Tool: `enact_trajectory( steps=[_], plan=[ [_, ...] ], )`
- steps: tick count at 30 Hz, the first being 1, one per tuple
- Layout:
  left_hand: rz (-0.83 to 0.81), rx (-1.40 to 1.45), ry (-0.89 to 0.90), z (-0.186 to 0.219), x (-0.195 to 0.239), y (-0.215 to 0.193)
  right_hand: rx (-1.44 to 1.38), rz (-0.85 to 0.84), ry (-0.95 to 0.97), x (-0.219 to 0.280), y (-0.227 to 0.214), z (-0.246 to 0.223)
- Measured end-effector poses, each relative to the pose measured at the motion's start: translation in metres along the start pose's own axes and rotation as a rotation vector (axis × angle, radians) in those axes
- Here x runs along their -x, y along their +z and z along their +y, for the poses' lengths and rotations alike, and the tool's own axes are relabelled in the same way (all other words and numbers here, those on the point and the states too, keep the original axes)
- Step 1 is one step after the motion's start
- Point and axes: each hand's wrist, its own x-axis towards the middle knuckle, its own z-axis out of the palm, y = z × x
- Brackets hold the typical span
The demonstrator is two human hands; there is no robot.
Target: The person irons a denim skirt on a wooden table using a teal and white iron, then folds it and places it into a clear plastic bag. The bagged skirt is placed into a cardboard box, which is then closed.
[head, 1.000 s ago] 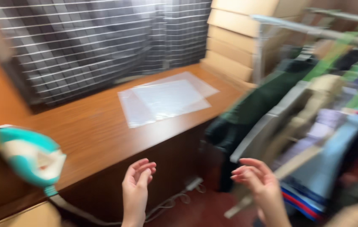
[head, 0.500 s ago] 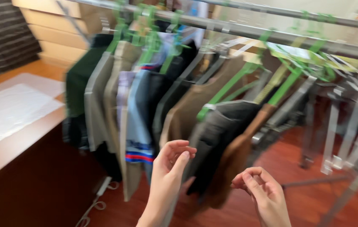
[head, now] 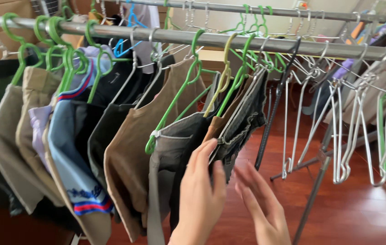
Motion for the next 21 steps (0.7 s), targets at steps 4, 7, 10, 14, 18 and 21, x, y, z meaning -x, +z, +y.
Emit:
enact_trajectory(
  steps=[4, 7, 10, 14, 18, 21],
  plan=[
    [-0.23, 0.024, -0.152, -0.023, -0.017, 0.025, 0.092, 0.079, -0.088, -0.035, 0.032, -0.025],
    [-0.386, 0.145, -0.346, -0.032, -0.043, 0.02, 0.043, 0.198, -0.071, -0.077, 0.051, -0.044],
    [-0.43, 0.281, -0.399, -0.037, -0.056, 0.014, 0.043, 0.33, 0.006, -0.125, 0.056, -0.041],
    [-0.523, 0.392, -0.421, -0.05, -0.061, 0.012, 0.209, 0.3, 0.006, -0.176, 0.056, -0.011],
    [-0.619, 0.395, -0.421, -0.064, -0.068, 0.006, 0.325, 0.325, -0.023, -0.178, 0.069, -0.025],
    [-0.668, 0.553, -0.468, -0.063, -0.078, 0.0, 0.128, 0.38, -0.111, -0.177, 0.07, -0.04]
  ],
)
